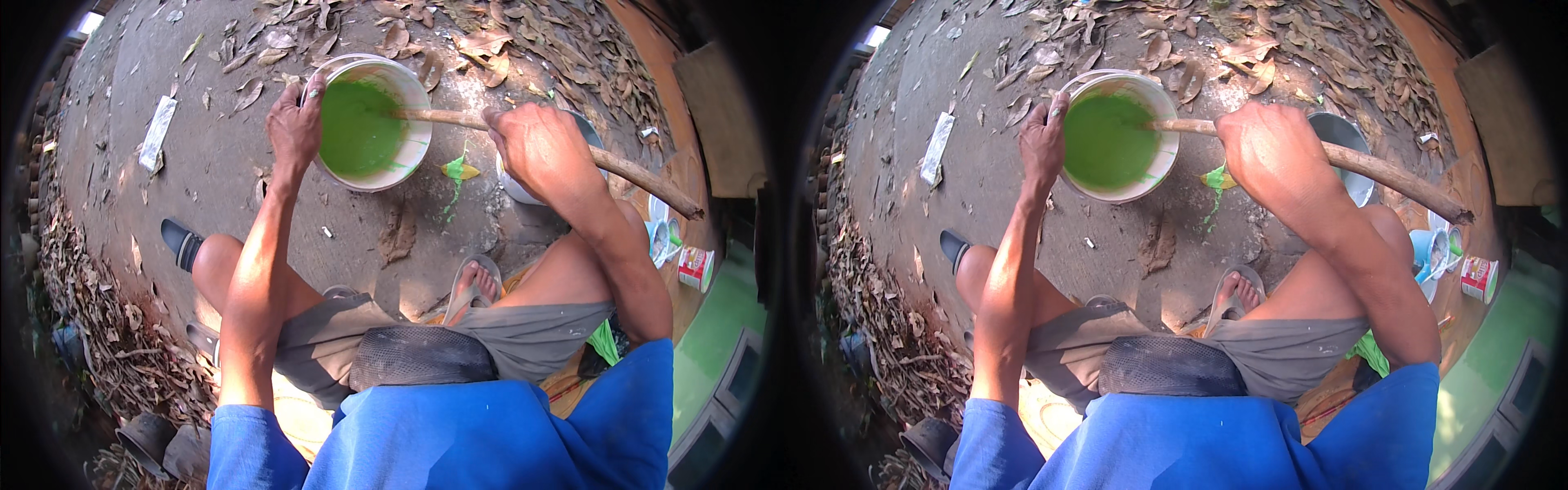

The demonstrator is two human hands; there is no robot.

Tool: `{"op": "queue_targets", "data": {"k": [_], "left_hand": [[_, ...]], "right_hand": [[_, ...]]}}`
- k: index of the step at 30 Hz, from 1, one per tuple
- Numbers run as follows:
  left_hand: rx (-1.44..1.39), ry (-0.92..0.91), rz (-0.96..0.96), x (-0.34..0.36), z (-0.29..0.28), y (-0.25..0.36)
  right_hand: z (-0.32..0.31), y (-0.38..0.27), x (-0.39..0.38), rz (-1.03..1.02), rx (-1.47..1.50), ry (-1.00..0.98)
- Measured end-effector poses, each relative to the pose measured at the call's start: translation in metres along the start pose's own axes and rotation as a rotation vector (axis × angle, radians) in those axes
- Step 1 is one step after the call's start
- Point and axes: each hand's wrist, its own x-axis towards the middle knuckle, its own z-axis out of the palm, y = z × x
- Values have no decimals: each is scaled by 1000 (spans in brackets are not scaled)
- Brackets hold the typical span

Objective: The person sits on the ground and uses a wooden stick to stir a green liquid in a bucket. They then pour some of the liquid into a second bucket and continue stirring both buckets.

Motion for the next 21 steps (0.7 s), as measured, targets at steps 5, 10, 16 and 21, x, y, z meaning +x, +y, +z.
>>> {"op": "queue_targets", "data": {"k": [5,10,16,21], "left_hand": [[-43,31,-1,-1,2,2],[24,-2,-20,0,0,1],[-1,18,-18,-1,0,2],[-4,3,-20,-3,0,5]], "right_hand": [[-3,-12,-5,-53,113,-76],[-6,-19,5,56,199,-73],[-3,-5,-3,24,56,8],[-5,-10,0,-2,121,-178]]}}
